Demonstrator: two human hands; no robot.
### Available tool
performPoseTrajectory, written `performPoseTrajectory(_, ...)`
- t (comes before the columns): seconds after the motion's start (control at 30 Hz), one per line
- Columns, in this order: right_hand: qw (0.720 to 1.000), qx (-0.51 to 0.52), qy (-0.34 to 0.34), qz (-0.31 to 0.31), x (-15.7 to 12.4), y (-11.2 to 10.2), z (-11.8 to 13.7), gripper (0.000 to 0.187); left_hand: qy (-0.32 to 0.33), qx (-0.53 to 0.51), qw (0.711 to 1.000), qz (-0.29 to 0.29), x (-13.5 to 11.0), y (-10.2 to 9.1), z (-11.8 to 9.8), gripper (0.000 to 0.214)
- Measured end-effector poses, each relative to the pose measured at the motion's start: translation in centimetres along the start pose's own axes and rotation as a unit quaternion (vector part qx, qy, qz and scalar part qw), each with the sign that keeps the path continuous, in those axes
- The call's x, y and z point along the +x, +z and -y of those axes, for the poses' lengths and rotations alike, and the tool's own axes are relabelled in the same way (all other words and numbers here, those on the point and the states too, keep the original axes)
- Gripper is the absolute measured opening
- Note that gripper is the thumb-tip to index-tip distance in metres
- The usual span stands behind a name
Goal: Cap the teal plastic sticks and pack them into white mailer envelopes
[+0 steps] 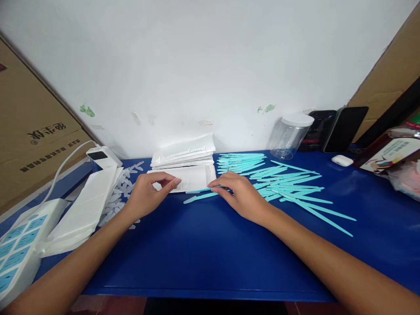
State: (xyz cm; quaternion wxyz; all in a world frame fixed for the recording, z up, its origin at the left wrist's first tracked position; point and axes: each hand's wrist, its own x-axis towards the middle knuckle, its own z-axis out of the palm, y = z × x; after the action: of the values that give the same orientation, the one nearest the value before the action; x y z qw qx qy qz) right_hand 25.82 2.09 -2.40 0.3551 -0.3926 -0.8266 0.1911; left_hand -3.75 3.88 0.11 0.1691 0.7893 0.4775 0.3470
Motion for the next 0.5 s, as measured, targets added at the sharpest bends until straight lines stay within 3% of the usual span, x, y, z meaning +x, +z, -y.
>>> performPoseTrajectory(0.13,1.000,0.015,-0.008,0.008,0.1,0.8,-0.9,0.019,0.039,0.103,0.994,-0.029,0.7,-2.2,0.8,0.037)
performPoseTrajectory(0.23,1.000,0.018,-0.001,0.013,0.1,1.3,-1.2,0.016,0.022,0.194,0.981,0.003,1.2,-5.6,1.4,0.037)
performPoseTrajectory(0.3,1.000,0.015,0.003,0.018,0.0,1.4,-1.3,0.016,-0.033,0.201,0.975,0.083,1.3,-8.3,1.9,0.035)
performPoseTrajectory(0.37,1.000,0.010,0.002,0.030,0.0,1.3,-1.4,0.016,-0.105,0.157,0.955,0.228,1.1,-10.7,2.4,0.031)
performPoseTrajectory(0.43,0.999,0.003,-0.003,0.039,0.0,1.1,-1.3,0.017,-0.155,0.102,0.916,0.354,0.8,-11.9,2.9,0.031)
performPoseTrajectory(0.5,0.999,-0.010,-0.011,0.035,0.1,0.6,-1.3,0.018,-0.180,0.081,0.891,0.410,0.5,-12.0,3.3,0.034)
